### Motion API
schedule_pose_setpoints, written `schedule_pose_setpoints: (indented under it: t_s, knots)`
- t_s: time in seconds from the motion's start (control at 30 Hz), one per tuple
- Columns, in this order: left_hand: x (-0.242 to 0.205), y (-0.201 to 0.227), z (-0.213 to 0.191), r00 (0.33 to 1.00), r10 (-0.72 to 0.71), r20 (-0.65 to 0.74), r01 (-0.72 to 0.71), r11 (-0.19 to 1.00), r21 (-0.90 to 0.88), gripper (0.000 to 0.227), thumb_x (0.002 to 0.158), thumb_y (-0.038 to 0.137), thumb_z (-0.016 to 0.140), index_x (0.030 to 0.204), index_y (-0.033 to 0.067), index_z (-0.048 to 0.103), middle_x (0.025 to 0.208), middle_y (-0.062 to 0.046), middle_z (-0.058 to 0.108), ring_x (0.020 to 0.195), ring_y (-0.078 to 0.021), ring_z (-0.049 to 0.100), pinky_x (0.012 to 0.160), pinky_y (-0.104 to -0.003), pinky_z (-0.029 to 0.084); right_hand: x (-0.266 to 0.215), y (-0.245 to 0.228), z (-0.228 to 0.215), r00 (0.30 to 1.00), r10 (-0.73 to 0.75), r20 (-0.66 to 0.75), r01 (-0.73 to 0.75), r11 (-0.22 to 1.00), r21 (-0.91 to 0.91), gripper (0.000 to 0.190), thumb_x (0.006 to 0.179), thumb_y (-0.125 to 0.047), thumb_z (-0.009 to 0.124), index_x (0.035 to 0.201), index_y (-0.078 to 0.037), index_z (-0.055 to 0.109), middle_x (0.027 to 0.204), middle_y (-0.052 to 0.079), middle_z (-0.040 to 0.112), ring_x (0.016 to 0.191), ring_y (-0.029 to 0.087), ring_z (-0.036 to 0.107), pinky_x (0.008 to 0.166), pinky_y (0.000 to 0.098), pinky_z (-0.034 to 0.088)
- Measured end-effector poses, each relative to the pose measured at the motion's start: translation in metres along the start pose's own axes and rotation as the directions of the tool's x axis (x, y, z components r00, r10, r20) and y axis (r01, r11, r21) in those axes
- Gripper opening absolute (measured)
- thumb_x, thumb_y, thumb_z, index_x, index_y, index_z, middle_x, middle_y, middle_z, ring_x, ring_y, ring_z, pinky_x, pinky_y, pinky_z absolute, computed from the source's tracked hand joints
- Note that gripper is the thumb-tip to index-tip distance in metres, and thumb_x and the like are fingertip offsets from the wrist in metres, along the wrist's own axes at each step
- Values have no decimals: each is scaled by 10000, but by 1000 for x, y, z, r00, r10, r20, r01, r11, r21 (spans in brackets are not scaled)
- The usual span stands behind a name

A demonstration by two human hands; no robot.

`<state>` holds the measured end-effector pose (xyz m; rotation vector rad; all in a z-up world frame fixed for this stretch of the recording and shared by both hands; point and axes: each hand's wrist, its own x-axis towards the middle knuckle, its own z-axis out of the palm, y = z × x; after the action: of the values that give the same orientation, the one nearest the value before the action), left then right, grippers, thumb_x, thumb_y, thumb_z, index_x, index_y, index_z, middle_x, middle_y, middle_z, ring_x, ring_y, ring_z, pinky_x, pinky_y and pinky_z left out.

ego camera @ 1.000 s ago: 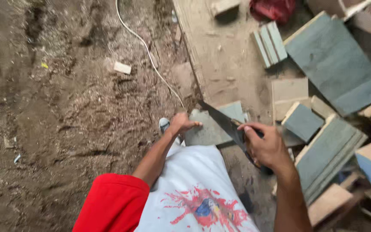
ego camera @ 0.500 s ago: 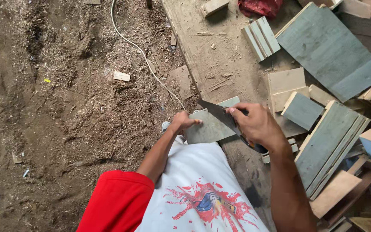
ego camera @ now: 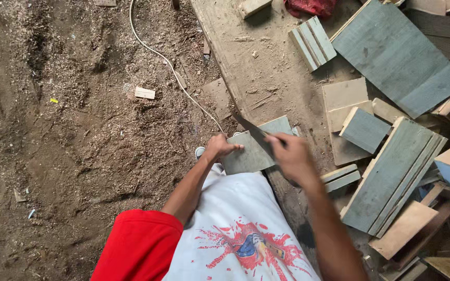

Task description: The person uses a hand saw to cut a small rectangular piece of wood placed on a wooden workbench. They hold the wood steady with the left hand and saw with the right hand, completing the cut and separating the piece.

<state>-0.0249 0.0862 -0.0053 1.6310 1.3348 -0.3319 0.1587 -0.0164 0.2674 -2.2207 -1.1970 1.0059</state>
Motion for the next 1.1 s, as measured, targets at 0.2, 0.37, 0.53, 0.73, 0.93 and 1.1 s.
schedule_pose_setpoints:
  t_s: [0.2,0.37,0.53,0.73,0.93,1.1]
  knots:
    - [7,-6,17,998,-47,-33,46,999,-27,824,599,714,832,968,-20,774,970,-248,750,917,-355,757,808,-454,591,15,-4,4,994,-107,0,107,994,-33,316,983,-321,606,1078,-65,763,980,185,754,882,313,740,764,398,556]
    - [13,-28,21,998,25,-56,-23,999,22,797,623,722,791,927,-15,773,927,-255,761,901,-371,763,786,-486,593,-46,-26,-75,897,382,222,-392,920,0,297,1037,-283,625,1159,-93,817,777,290,648,585,315,560,557,505,455]
    - [17,-17,17,995,45,-88,-42,998,40,827,646,767,779,914,-15,786,949,-252,756,927,-374,749,823,-470,579,-23,-25,-46,998,6,58,-6,1000,-3,301,943,-306,610,1025,-65,770,766,155,745,661,196,690,641,375,532]
    - [4,-4,17,996,-69,-52,68,998,-9,838,614,760,793,951,-7,785,1002,-247,763,949,-352,759,832,-455,594,0,-35,-16,993,-116,35,117,992,-42,304,961,-311,599,1051,-85,782,892,168,755,778,246,735,712,373,548]
    - [3,-6,15,998,-45,-37,45,999,-5,841,621,752,803,978,-9,784,1001,-237,764,954,-348,755,844,-453,592,-71,-51,-100,948,279,152,-248,950,-192,292,988,-348,620,1096,-146,800,551,166,619,463,189,549,480,386,457]
    - [4,-3,13,998,-40,-49,42,998,42,838,644,763,802,975,-6,786,1014,-244,752,965,-353,742,851,-456,583,-26,-22,-46,953,273,132,-280,959,43,318,1001,-313,562,1101,-106,782,555,120,590,427,206,523,445,390,403]
